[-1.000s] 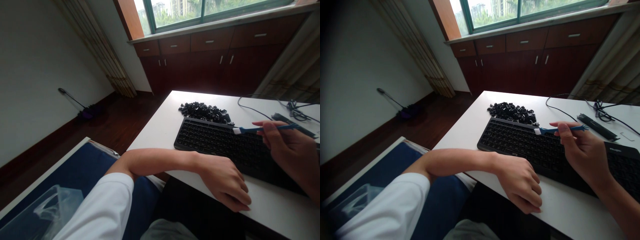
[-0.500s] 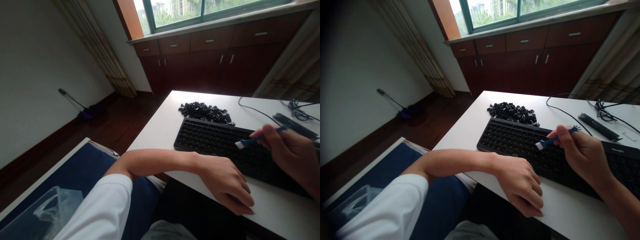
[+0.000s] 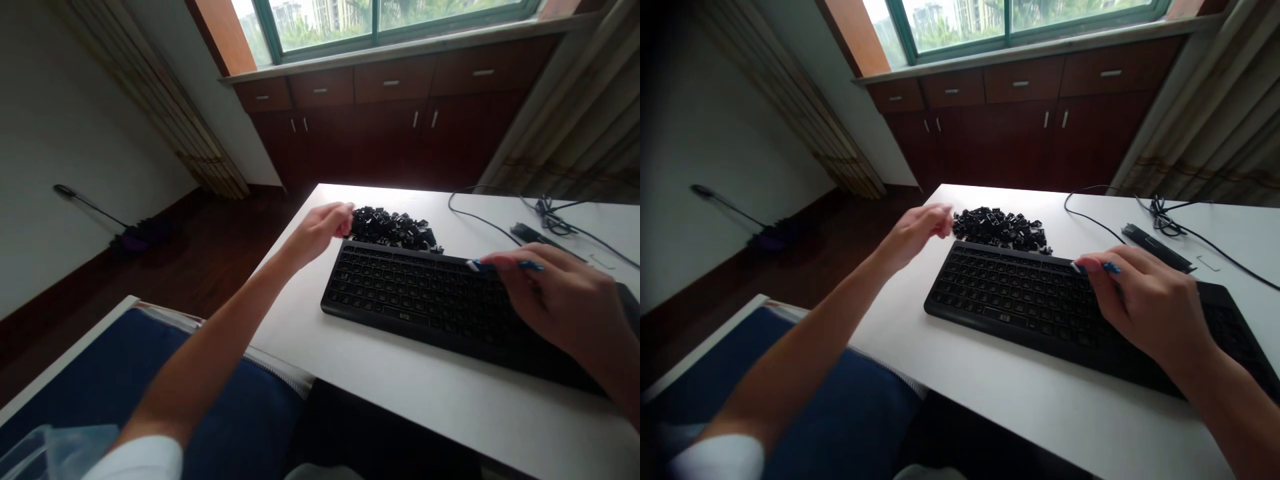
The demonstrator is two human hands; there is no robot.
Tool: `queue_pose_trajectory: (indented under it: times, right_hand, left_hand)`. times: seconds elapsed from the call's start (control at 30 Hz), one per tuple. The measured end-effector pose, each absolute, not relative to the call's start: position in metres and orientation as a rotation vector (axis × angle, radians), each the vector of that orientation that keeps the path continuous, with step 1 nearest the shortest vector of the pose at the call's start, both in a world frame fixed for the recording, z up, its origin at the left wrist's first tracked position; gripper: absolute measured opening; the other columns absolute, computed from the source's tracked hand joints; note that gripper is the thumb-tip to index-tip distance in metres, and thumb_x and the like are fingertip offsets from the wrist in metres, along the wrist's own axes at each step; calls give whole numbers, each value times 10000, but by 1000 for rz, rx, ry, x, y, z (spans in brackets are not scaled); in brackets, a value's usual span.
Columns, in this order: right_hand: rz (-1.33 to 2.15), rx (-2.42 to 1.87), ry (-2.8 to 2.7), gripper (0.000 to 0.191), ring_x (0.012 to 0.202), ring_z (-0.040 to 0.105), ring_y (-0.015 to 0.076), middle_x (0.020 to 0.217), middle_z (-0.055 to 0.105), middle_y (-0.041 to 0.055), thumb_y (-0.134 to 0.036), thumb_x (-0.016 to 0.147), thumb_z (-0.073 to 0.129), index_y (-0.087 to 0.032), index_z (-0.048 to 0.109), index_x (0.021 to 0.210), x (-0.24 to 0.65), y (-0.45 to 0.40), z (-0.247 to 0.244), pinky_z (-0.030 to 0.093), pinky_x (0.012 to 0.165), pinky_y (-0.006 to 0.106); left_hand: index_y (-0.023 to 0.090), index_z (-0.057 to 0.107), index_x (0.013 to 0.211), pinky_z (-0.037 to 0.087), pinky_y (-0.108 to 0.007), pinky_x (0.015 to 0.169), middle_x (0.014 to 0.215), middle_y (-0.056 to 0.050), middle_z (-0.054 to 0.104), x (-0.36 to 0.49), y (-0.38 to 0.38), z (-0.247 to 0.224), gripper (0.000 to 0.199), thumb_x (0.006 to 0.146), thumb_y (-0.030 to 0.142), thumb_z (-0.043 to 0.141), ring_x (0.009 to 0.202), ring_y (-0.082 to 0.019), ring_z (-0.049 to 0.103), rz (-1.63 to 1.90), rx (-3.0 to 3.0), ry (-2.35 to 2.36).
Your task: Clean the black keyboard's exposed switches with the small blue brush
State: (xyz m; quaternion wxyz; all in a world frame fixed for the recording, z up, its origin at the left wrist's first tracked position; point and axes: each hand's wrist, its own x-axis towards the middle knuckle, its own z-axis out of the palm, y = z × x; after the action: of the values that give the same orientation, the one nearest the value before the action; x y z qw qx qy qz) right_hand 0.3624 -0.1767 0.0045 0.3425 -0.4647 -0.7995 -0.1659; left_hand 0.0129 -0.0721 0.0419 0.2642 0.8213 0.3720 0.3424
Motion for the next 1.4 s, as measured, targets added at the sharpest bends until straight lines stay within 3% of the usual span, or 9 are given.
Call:
queue_pose_trajectory:
  times: [0.23, 0.33, 0.43, 0.53, 0.8, 0.9, 1.07, 1.27, 1.4]
  right_hand:
    - [498, -1166, -1889, 284, 590, 597, 120, 737, 691, 1, -298, 1027, 524, -241, 745, 857, 358, -179, -1, 465, 511, 267]
    - [211, -1241, -2007, 227, 650, 624, 157, 783, 710, 22, -321, 1008, 559, -241, 756, 930, 361, -177, -3, 473, 583, 318]
    - [-128, -1283, -2056, 202, 843, 672, 218, 979, 752, 67, -302, 993, 575, -247, 752, 1072, 364, -178, 0, 508, 739, 374]
    - [-319, -1391, -2105, 240, 909, 669, 264, 987, 752, 92, -335, 1001, 550, -235, 752, 1084, 361, -190, 6, 487, 758, 407]
    - [389, -1576, -1729, 445, 689, 688, 162, 752, 733, 53, -532, 1005, 520, -182, 790, 950, 335, -256, 15, 510, 655, 290]
    - [154, -1700, -1763, 462, 687, 677, 179, 794, 752, 65, -556, 1002, 506, -196, 792, 1047, 331, -265, 13, 495, 654, 312]
    - [-211, -1661, -1793, 460, 1078, 659, 318, 1122, 751, 139, -509, 1032, 439, -198, 757, 1153, 327, -271, 14, 485, 882, 426]
    - [-341, -1610, -1952, 381, 946, 691, 265, 1053, 762, 99, -451, 1036, 470, -208, 757, 1091, 346, -260, 8, 478, 697, 358]
    - [-262, -1451, -2051, 325, 934, 694, 244, 1036, 754, 78, -401, 1039, 485, -203, 734, 1102, 371, -244, 11, 503, 741, 361]
  left_hand:
    - [205, 633, 979, 512, -343, 874, 1017, -47, 636, -35, -162, -5, 160, 987, 362, 601, 930, -181, 611, 830, 2351, 1407]
    - [229, 620, 1191, 528, -373, 966, 1223, -73, 631, -44, -175, -26, 243, 977, 345, 624, 1106, -214, 619, 745, 2380, 1428]
    - [248, 598, 1272, 513, -400, 1041, 1301, -69, 635, -45, -176, -32, 295, 993, 342, 607, 1211, -227, 599, 806, 2395, 1408]
    - [246, 584, 1326, 469, -451, 1111, 1350, -69, 638, -41, -178, -30, 347, 1010, 390, 581, 1257, -241, 577, 801, 2452, 1451]
    - [215, 604, 1352, 430, -454, 1126, 1380, -78, 653, -49, -198, -28, 434, 1058, 489, 440, 1289, -258, 557, 732, 2577, 1465]
    - [211, 605, 1356, 435, -437, 1115, 1373, -77, 660, -53, -205, -26, 441, 1061, 486, 429, 1293, -254, 555, 723, 2588, 1466]
    - [212, 687, 1212, 452, -432, 1090, 1350, -77, 677, -39, -219, -24, 362, 1055, 440, 453, 1265, -260, 575, 775, 2520, 1633]
    - [168, 687, 1209, 475, -464, 1072, 1315, -106, 690, -17, -232, -24, 344, 1046, 383, 474, 1209, -274, 601, 833, 2434, 1784]
    - [180, 691, 1189, 483, -482, 1072, 1288, -107, 699, -9, -227, -19, 308, 1029, 369, 508, 1203, -272, 608, 878, 2407, 1780]
